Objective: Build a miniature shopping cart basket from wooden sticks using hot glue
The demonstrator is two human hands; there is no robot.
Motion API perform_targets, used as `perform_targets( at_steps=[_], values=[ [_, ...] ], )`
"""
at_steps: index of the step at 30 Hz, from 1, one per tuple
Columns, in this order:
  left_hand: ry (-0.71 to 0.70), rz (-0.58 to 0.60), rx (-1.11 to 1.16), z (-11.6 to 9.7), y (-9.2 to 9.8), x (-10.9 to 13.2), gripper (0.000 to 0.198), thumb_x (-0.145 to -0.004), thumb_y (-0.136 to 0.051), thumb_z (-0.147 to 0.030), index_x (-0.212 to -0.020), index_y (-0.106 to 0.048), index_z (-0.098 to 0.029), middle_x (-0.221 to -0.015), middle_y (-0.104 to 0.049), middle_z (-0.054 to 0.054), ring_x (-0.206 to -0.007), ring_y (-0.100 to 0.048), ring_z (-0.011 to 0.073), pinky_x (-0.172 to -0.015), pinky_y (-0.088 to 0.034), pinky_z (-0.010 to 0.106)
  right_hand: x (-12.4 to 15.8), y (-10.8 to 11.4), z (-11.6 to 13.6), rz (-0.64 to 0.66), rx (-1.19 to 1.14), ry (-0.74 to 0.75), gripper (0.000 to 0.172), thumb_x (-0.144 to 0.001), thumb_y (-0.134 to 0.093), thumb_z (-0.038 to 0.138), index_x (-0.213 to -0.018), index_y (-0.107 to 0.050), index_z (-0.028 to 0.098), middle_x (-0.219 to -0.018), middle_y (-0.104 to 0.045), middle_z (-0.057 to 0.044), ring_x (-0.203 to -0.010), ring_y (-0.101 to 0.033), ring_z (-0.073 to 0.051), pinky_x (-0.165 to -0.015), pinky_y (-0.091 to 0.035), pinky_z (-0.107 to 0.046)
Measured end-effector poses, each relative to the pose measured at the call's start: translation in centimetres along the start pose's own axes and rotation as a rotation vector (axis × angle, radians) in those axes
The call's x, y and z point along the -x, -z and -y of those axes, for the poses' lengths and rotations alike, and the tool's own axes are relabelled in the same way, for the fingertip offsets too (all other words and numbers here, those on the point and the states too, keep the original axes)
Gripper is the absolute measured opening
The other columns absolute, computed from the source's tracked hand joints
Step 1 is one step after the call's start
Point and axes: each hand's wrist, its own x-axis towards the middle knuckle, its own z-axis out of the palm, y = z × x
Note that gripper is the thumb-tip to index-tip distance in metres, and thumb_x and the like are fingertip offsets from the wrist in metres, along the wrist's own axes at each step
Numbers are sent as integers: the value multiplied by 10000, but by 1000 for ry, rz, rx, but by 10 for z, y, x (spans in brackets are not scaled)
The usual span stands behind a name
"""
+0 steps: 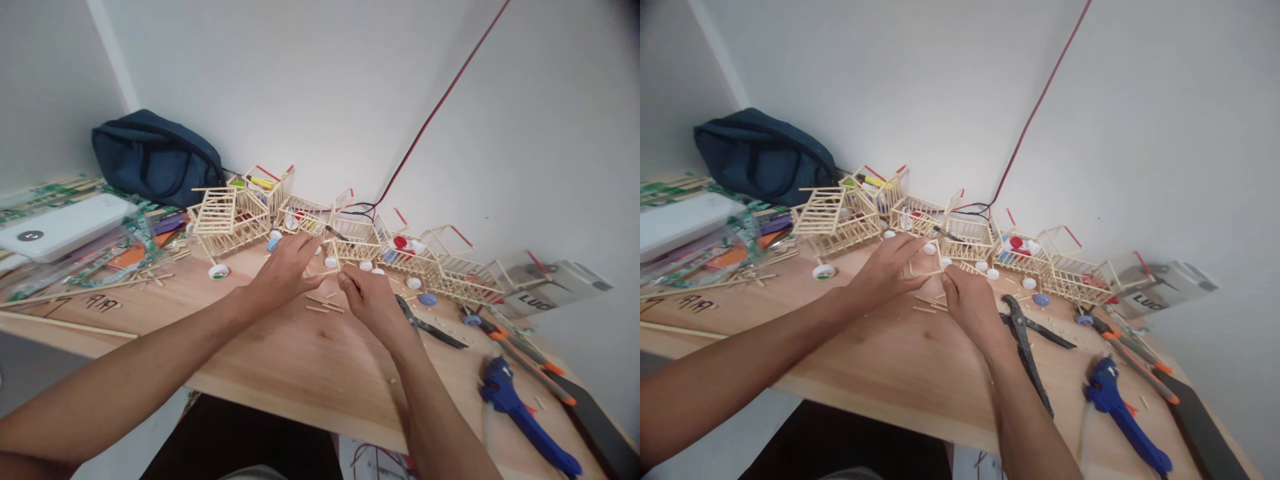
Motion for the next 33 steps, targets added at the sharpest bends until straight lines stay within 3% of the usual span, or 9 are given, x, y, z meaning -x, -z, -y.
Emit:
perform_targets(
  at_steps=[33],
  values=[
    [3,8,-9,0,0,0,467,-795,-676,-240,-1215,-507,-124,-1076,-607,120,-1021,-562,258,-869,-469,386,0,-1,-1,0,25,2,258,-921,-399,235,-664,-402,218,-580,-467,18,-532,-403,-138,-557,-241,-263]
  ],
)
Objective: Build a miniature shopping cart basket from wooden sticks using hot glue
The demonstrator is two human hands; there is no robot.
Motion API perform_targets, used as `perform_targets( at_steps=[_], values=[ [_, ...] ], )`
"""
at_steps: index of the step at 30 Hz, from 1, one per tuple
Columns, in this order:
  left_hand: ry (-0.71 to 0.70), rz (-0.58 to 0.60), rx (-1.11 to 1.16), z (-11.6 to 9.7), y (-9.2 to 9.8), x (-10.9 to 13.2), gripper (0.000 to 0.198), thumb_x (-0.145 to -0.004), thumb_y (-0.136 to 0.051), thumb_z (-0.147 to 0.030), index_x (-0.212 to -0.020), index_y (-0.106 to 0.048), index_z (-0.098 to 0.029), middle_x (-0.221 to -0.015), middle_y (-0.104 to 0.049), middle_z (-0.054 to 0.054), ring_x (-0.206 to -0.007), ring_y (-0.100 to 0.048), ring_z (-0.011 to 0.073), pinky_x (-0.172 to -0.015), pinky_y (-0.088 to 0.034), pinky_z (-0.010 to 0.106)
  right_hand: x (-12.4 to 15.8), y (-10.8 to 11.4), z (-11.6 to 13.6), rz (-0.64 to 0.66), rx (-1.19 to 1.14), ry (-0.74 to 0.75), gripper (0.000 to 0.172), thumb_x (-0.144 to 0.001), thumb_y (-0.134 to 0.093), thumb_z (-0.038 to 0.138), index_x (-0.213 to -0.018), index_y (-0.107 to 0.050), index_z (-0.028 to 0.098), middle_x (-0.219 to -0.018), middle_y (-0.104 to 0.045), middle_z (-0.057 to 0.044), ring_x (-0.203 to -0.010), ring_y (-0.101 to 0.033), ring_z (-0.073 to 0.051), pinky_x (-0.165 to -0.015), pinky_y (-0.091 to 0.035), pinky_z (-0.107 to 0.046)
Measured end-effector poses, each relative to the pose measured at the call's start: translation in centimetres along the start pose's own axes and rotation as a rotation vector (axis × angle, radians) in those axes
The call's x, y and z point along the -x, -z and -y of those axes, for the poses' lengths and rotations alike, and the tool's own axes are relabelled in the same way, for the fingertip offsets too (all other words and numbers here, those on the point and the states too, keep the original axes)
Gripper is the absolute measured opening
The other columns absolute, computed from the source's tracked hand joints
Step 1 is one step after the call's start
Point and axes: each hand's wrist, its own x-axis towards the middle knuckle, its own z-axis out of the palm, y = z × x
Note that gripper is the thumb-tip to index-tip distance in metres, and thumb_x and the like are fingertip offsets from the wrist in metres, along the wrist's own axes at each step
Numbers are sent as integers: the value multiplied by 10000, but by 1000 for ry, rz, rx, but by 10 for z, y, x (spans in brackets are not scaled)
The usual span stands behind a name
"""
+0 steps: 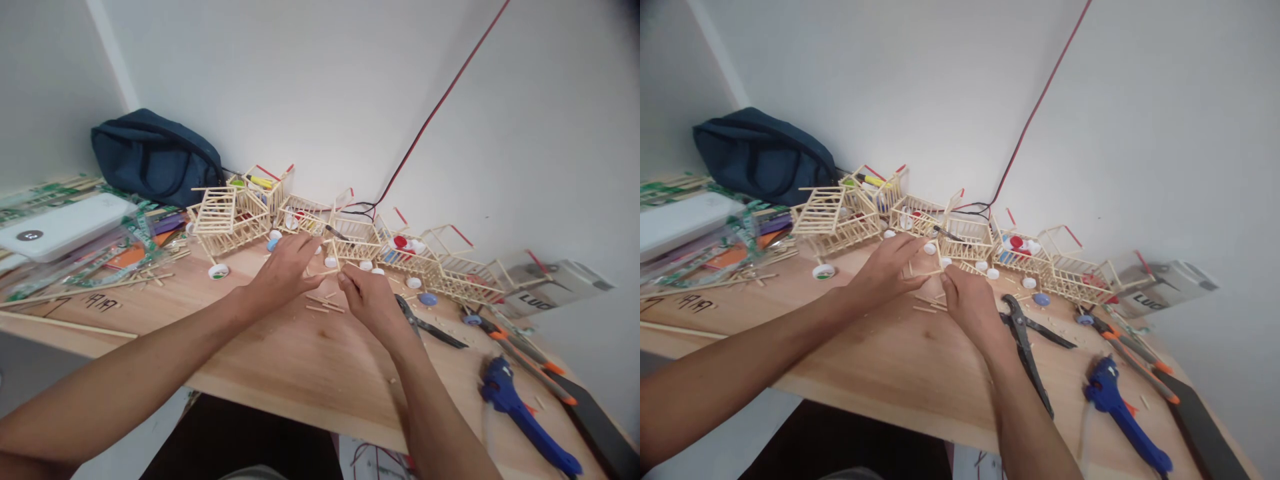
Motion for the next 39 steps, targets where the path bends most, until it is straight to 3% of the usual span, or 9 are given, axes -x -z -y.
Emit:
perform_targets(
  at_steps=[39],
  values=[
    [0,3,2,2,-2,0,472,-793,-681,-250,-1215,-503,-137,-1077,-604,117,-1014,-565,256,-857,-466,383,1,-1,1,17,-17,-35,249,-920,-390,247,-675,-353,217,-571,-395,30,-539,-373,-132,-561,-218,-263]
  ],
)
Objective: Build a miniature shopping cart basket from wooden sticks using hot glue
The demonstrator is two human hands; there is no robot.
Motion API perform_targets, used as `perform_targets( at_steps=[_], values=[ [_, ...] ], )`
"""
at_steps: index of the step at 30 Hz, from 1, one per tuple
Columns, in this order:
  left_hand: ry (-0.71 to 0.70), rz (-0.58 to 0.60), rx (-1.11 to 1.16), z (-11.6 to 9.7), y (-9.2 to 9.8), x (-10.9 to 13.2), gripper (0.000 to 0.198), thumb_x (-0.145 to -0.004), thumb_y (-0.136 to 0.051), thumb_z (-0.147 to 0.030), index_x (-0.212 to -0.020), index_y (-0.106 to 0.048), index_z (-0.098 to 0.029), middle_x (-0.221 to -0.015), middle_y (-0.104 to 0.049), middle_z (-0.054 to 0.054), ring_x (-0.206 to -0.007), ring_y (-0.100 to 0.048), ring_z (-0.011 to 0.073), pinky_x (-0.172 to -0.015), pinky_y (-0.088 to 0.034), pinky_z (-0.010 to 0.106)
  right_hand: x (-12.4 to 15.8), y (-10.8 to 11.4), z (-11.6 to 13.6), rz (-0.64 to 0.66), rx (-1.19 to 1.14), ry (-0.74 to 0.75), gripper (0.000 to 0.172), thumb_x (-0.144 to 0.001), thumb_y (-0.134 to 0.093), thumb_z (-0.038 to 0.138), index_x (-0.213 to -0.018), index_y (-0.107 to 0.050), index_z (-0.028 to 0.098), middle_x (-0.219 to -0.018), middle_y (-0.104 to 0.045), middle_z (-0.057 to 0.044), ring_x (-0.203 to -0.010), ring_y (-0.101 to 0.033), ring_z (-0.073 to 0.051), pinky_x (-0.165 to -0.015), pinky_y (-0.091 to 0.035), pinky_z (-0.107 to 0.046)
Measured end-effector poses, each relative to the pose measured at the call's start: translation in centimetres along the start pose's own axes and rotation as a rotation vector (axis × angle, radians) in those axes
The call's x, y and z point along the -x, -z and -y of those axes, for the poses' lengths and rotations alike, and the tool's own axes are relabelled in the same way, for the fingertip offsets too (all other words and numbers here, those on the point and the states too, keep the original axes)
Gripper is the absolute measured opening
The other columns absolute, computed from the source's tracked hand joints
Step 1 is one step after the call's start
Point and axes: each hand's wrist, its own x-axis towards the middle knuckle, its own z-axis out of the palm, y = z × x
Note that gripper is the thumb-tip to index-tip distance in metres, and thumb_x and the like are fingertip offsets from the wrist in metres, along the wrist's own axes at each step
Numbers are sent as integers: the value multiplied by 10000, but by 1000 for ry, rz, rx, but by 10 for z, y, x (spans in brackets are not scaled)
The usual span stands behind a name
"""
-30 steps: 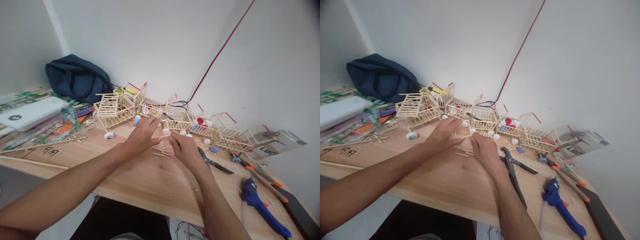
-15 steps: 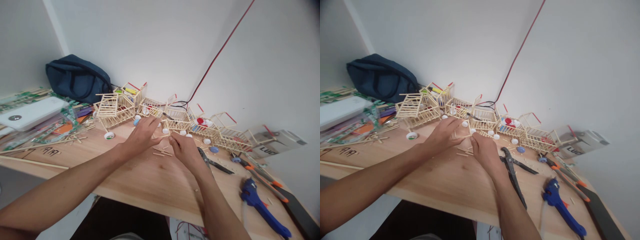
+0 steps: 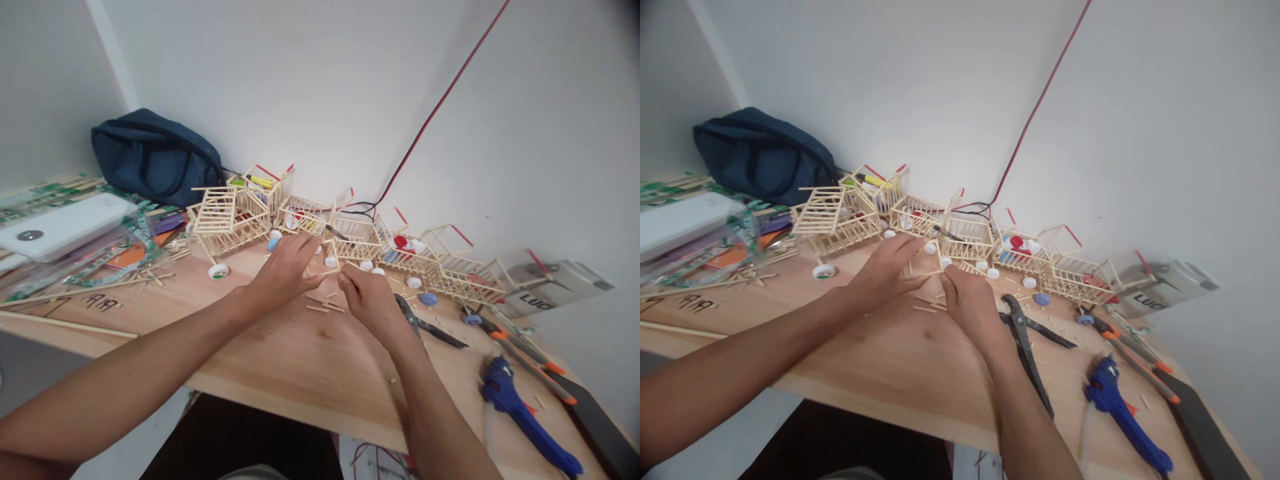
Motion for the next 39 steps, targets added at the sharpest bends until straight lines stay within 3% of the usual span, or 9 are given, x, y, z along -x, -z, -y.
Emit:
perform_targets(
  at_steps=[21,39],
  values=[
    [7,-1,-6,0,0,1,465,-798,-674,-249,-1219,-501,-155,-1075,-606,107,-1006,-574,254,-859,-469,380,-1,0,0,3,29,6,254,-917,-395,246,-668,-354,217,-565,-393,30,-535,-357,-132,-558,-213,-263],
    [-12,-71,11,3,-7,1,471,-765,-687,-218,-1189,-487,-172,-1077,-628,100,-1022,-591,252,-879,-477,400,-1,-1,-2,2,67,18,246,-916,-396,242,-672,-411,216,-584,-467,13,-542,-402,-140,-553,-228,-260]
  ],
)
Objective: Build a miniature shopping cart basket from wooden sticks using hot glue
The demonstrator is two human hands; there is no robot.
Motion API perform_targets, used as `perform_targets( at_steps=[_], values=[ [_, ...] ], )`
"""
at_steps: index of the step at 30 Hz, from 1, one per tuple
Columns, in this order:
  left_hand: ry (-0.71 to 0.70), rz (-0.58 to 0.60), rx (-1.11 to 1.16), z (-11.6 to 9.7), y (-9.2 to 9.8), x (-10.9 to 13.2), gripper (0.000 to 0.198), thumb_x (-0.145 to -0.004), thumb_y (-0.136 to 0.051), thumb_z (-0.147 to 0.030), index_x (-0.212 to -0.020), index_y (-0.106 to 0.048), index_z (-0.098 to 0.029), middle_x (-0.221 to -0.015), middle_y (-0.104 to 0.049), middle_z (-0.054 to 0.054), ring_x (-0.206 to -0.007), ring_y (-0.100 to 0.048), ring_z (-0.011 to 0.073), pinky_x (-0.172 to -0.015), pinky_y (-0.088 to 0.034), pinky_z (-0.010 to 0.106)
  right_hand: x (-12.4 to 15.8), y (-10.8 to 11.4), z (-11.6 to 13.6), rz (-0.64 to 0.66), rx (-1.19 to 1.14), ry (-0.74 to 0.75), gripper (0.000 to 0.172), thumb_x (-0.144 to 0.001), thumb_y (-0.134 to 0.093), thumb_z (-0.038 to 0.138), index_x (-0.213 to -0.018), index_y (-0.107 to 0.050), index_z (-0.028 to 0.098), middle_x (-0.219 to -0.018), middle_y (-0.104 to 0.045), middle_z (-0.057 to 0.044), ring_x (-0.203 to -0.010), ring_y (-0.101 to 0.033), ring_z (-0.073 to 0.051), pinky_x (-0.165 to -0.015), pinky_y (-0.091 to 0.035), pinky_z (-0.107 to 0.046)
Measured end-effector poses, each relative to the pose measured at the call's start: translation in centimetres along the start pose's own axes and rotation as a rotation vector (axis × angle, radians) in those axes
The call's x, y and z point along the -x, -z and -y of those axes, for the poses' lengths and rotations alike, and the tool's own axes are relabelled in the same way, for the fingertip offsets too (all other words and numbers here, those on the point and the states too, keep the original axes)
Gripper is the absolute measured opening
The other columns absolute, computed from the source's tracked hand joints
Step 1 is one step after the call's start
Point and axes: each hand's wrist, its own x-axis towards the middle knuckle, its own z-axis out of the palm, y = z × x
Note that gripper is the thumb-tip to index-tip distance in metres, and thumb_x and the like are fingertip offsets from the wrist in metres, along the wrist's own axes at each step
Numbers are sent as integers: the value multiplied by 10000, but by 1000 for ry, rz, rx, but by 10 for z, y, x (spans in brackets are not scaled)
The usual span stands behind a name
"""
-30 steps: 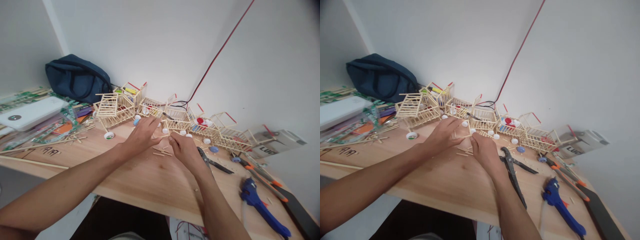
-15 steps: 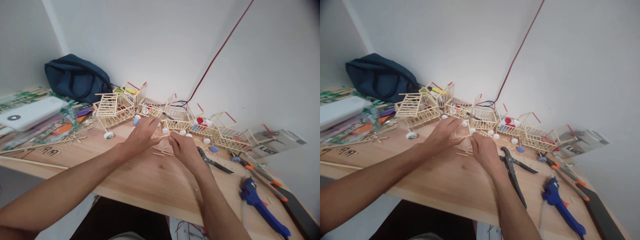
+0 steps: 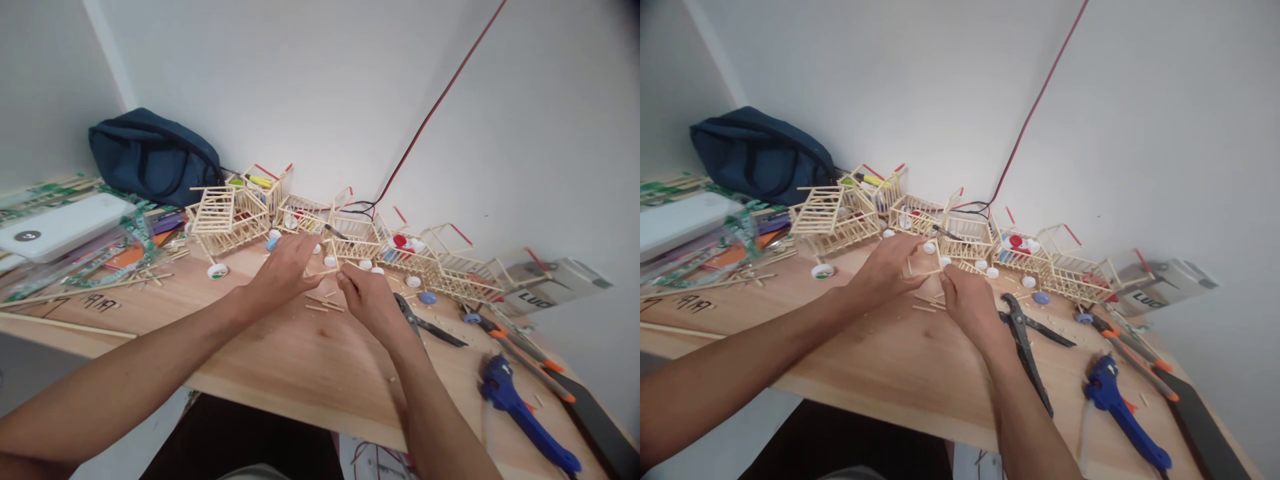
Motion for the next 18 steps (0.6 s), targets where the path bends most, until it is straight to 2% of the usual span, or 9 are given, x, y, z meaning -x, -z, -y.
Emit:
perform_targets(
  at_steps=[18],
  values=[
    [11,49,-3,-3,6,-1,487,-760,-699,-206,-1199,-491,-166,-1104,-618,105,-1052,-575,264,-889,-454,396,0,-1,2,-8,-20,-9,265,-926,-391,252,-664,-401,216,-576,-441,19,-537,-370,-137,-552,-221,-260]
  ],
)
